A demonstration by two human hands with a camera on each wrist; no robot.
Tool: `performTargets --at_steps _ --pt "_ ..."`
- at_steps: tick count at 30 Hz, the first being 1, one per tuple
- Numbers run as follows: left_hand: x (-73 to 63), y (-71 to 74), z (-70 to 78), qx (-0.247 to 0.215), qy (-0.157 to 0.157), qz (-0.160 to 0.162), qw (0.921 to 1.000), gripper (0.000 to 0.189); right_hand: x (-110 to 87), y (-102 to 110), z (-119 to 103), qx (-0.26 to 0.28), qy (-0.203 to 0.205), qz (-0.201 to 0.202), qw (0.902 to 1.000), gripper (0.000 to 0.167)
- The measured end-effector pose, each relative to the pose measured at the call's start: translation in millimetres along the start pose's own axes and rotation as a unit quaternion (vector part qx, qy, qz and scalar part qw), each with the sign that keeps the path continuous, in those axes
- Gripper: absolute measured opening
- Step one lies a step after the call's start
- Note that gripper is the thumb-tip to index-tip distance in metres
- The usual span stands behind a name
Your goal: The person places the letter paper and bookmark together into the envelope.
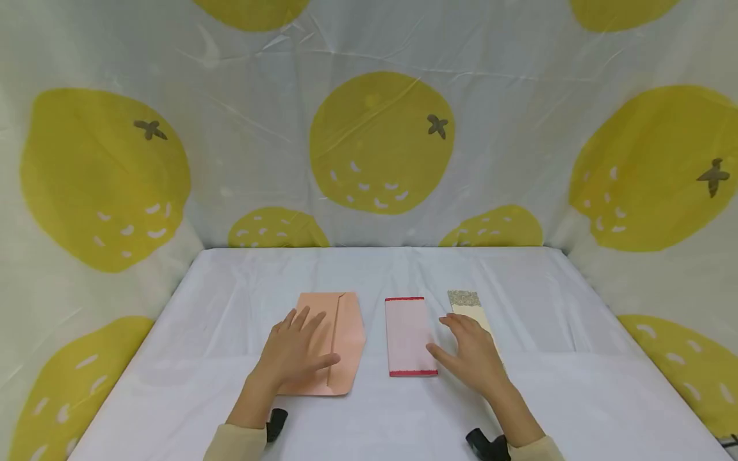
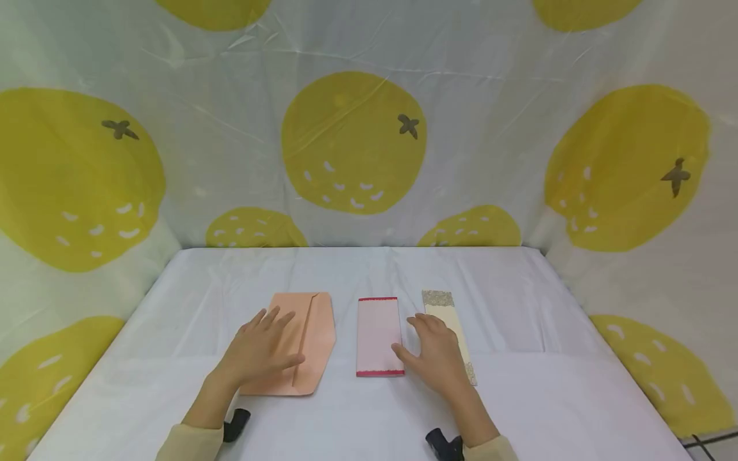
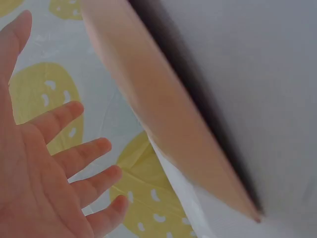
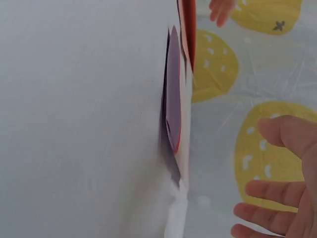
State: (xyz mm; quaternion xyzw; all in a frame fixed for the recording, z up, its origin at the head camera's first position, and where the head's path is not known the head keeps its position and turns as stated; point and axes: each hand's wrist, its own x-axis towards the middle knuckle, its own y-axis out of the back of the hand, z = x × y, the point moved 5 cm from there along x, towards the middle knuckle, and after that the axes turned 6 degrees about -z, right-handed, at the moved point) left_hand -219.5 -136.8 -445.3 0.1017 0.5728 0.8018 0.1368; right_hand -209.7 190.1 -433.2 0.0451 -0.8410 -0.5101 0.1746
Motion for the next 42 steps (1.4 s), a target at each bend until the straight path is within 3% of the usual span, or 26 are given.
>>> performTargets --at_steps 9,15,22,30,42 --pt "9.5 5.1 3.5 -0.013 0.001 -0.005 0.9999 0.073 27.1 -29 -37 0.04 0.024 -0.044 0.9979 0.045" --pt "13.9 6.6 6.8 0.003 0.011 0.005 0.9999 0.059 39.0 -45 -55 0.061 0.031 -0.058 0.996 0.044" --pt "15.9 3.2 7.0 -0.018 0.051 -0.008 0.9985 0.051 54.5 -64 -66 0.065 0.029 -0.081 0.9941 0.033" --pt "17.0 0.2 7.3 -0.044 0.094 -0.018 0.9944 0.051 63.6 -79 -75 0.096 0.01 -0.108 0.9895 0.029" --pt "17.9 -10.5 2.8 -0.059 0.122 -0.003 0.9907 0.058 72.0 -95 -73 0.139 -0.051 -0.125 0.9811 0.022"
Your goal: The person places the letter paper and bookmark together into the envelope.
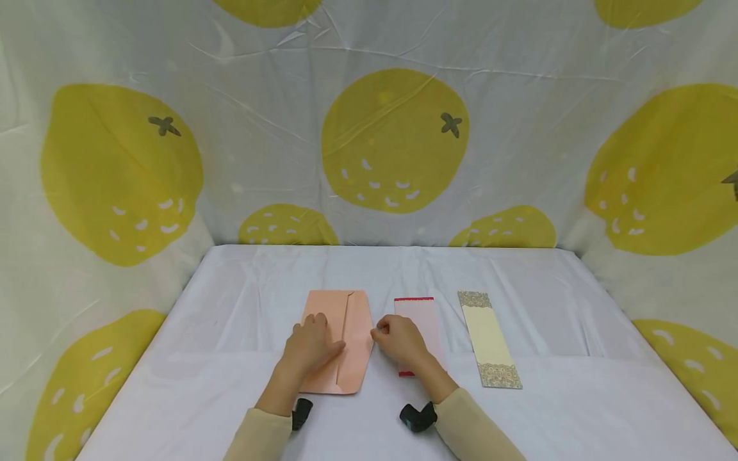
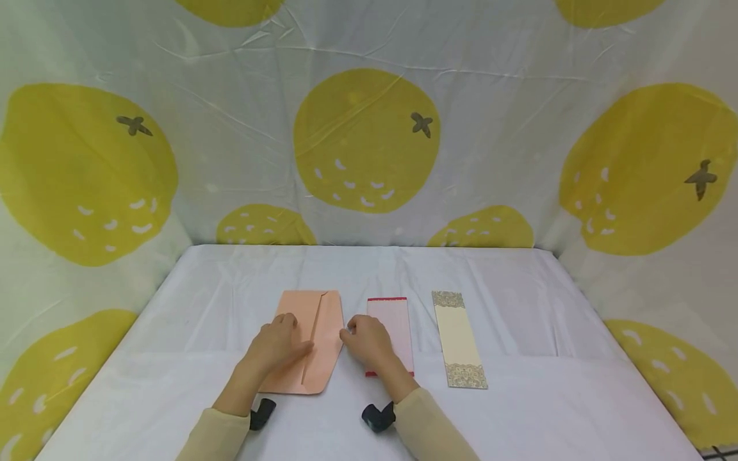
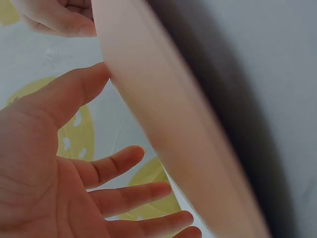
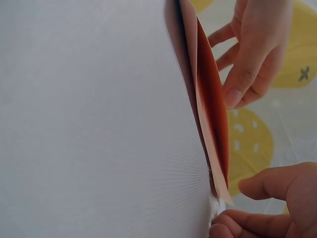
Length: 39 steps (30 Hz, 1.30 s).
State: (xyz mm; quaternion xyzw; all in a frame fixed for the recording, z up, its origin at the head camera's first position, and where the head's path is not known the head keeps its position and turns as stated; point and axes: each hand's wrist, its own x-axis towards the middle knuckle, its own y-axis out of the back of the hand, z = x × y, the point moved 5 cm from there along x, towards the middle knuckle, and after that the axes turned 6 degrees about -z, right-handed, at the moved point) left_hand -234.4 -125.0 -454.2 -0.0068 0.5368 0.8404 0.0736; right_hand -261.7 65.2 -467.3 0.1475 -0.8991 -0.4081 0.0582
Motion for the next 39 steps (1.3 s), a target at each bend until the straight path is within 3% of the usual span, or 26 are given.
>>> performTargets --at_steps 18,39 --pt "-1.9 4.7 -1.6 -0.025 0.004 -0.008 0.9997 0.057 7.7 -4.0 0.6 0.035 -0.029 0.0 0.999 0.011" --pt "2.0 6.8 -8.2 -0.06 -0.007 -0.003 0.9981 0.068 10.7 -7.3 3.7 0.161 -0.041 -0.006 0.986 0.007"
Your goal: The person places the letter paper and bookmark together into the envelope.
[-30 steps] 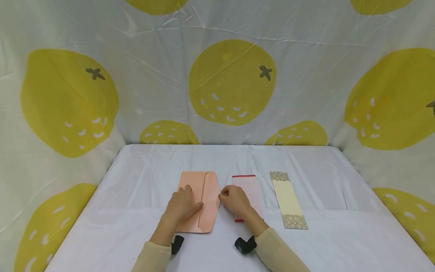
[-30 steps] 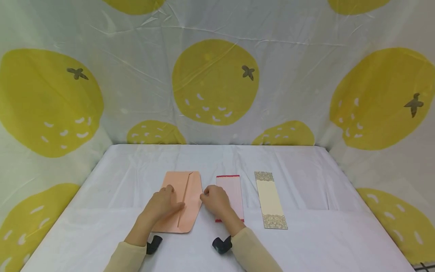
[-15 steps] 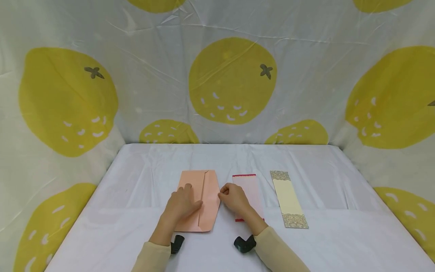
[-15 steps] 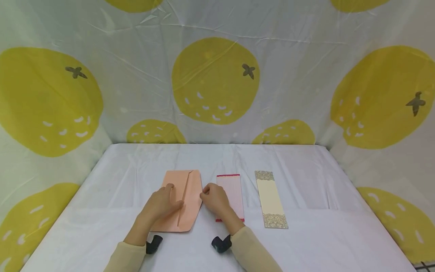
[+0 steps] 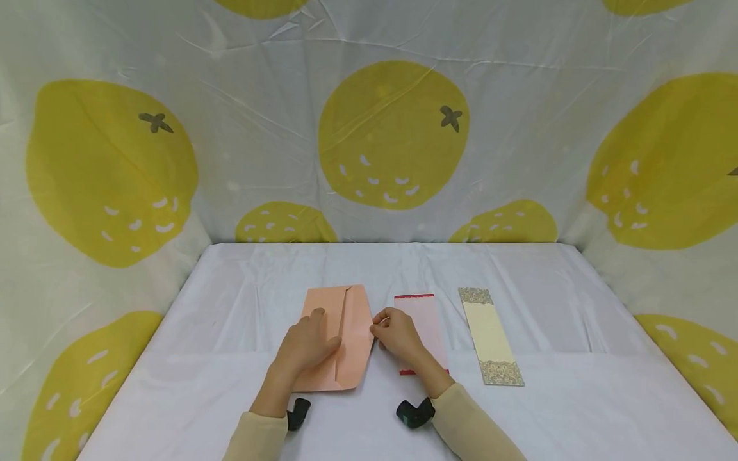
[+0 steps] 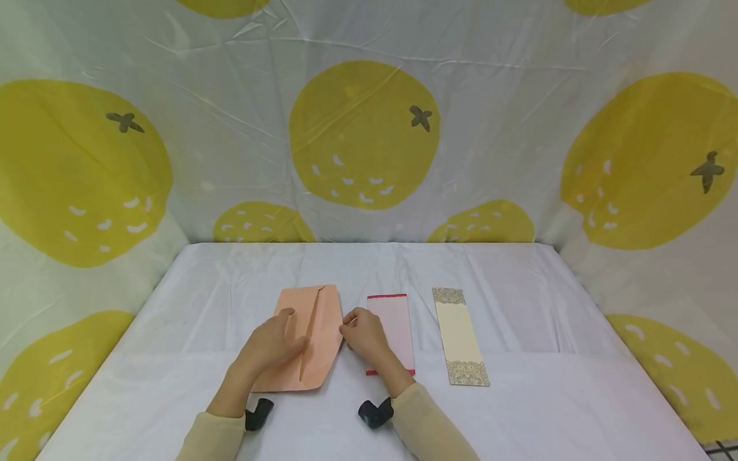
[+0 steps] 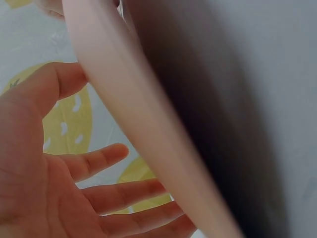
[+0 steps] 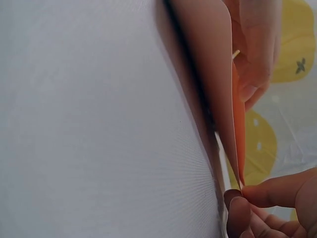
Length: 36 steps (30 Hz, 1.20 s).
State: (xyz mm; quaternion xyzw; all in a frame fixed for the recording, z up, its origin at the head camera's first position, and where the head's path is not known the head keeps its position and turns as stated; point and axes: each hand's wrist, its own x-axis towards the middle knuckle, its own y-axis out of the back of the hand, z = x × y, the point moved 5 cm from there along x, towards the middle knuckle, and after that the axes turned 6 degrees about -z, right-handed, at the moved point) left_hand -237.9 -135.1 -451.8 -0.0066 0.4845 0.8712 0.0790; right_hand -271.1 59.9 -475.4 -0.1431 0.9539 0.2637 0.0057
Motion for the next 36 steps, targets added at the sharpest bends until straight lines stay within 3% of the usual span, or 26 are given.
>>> performTargets --at_steps 13,22,36 --pt "-0.5 3.7 -4.6 -0.046 -0.01 -0.008 0.9989 0.06 1.5 -1.4 2.0 0.014 0.008 0.009 0.9998 0.007" --pt "-0.7 4.1 -7.7 -0.078 -0.019 -0.035 0.9962 0.055 2.2 -1.7 3.6 0.013 0.011 0.009 0.9998 0.007" --pt "-5.6 5.0 -0.7 -0.074 -0.056 -0.077 0.9927 0.043 1.7 0.4 3.7 0.019 0.009 0.01 0.9997 0.007"
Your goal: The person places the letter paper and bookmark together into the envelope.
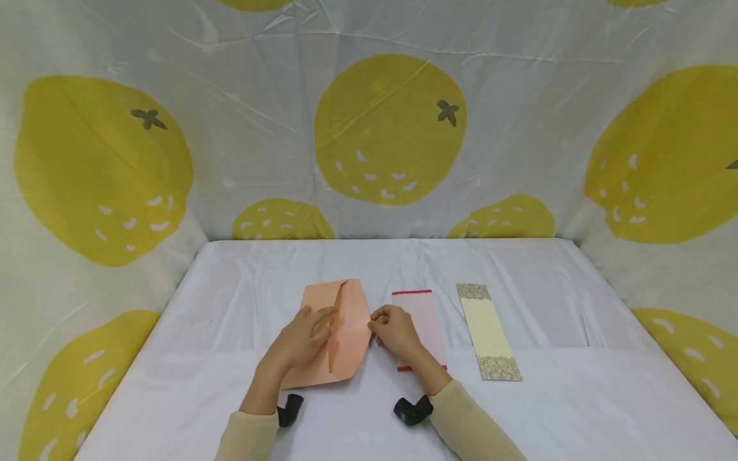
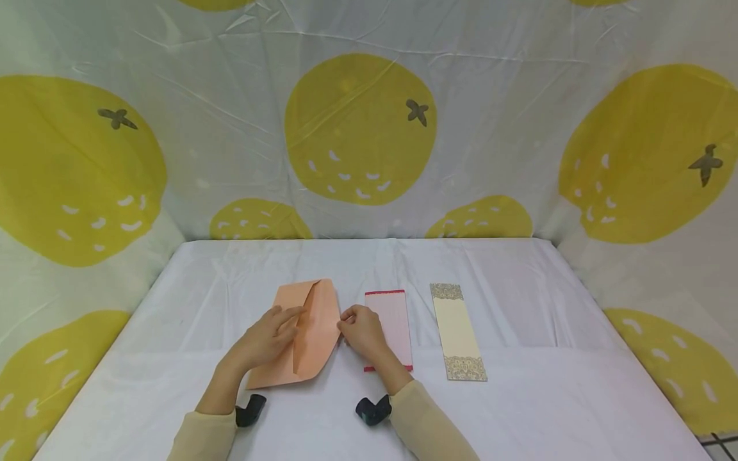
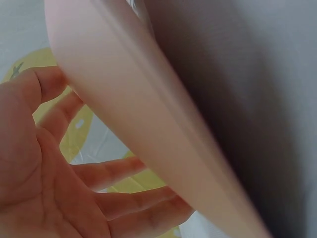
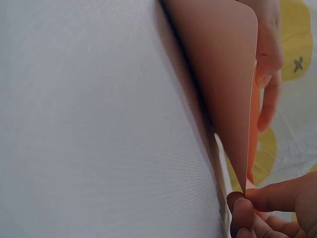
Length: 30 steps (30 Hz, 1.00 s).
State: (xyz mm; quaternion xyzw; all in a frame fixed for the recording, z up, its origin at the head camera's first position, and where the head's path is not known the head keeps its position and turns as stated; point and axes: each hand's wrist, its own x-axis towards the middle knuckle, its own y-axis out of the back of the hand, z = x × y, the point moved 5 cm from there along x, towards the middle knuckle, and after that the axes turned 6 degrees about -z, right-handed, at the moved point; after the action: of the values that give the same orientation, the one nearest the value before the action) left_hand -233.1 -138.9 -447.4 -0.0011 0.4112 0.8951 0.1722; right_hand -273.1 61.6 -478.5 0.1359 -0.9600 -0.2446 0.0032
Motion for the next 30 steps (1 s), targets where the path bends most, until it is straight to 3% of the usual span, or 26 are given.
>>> performTargets --at_steps 15,30 --pt "0.2 4.0 -0.6 0.002 -0.018 0.013 0.9998 0.045 -0.6 0 -2 -0.006 -0.006 0.005 1.0 0.007" --pt "1.4 1.8 -2.2 0.018 -0.009 0.009 0.9998 0.046 -4.4 6 -10 -0.005 0.006 0.016 0.9998 0.007"
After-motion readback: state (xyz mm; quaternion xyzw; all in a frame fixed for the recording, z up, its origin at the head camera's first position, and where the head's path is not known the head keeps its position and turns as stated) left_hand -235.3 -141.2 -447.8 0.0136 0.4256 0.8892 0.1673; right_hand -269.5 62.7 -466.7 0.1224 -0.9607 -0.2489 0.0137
